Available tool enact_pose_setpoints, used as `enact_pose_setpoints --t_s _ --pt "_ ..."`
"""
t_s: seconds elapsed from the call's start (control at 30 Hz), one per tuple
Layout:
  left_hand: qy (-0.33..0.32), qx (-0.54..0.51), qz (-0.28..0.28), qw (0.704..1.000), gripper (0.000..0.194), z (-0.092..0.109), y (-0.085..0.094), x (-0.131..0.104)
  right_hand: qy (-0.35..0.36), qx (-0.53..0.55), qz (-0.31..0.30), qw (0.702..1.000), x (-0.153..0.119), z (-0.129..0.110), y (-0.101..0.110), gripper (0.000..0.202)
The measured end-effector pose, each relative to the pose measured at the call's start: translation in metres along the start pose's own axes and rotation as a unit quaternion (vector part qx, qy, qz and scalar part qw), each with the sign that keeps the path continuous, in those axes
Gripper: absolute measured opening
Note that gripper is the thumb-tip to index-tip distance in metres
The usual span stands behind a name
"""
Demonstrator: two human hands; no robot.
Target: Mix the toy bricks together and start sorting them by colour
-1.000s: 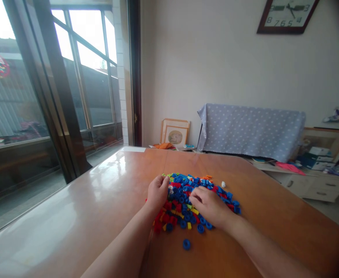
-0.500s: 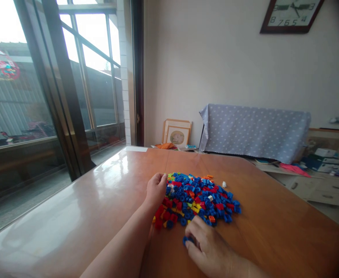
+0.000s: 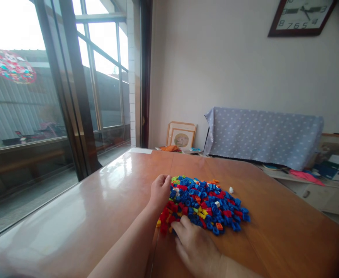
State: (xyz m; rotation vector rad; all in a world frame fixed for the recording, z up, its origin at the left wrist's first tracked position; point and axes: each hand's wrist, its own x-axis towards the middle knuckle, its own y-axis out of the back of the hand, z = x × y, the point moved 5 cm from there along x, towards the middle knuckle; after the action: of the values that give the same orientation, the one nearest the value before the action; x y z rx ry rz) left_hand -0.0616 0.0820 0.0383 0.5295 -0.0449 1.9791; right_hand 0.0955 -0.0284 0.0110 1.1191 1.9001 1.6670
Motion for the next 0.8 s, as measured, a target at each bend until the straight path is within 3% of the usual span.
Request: enact_pose_setpoints --t_s 0.23,0.33,0.43,0.53,0.67,0.8 --pt "-0.009 0.018 0.010 1.000 0.039 -0.003 0.004 0.004 -0.003 -0.005 -0.012 1.000 0.004 0.004 -0.006 0.018" --pt "-0.028 0.038 -0.002 0.999 0.032 0.002 -0.001 -0.001 -0.005 0.028 0.031 0.999 0.004 0.016 0.006 0.017" --pt "-0.100 0.109 -0.077 0.986 0.026 0.015 -0.015 -0.016 -0.039 0.049 0.125 0.990 0.012 0.048 0.031 0.018" --pt "-0.166 0.220 -0.190 0.942 0.045 0.022 -0.033 -0.036 -0.086 0.021 0.207 0.974 0.025 0.090 0.052 0.017" --pt "-0.177 0.274 -0.259 0.909 0.058 0.022 -0.040 -0.049 -0.159 -0.038 0.180 0.970 0.042 0.132 0.052 0.017" --pt "-0.184 0.285 -0.270 0.901 0.053 0.026 -0.040 -0.056 -0.149 -0.048 0.138 0.978 0.054 0.138 0.041 0.020"
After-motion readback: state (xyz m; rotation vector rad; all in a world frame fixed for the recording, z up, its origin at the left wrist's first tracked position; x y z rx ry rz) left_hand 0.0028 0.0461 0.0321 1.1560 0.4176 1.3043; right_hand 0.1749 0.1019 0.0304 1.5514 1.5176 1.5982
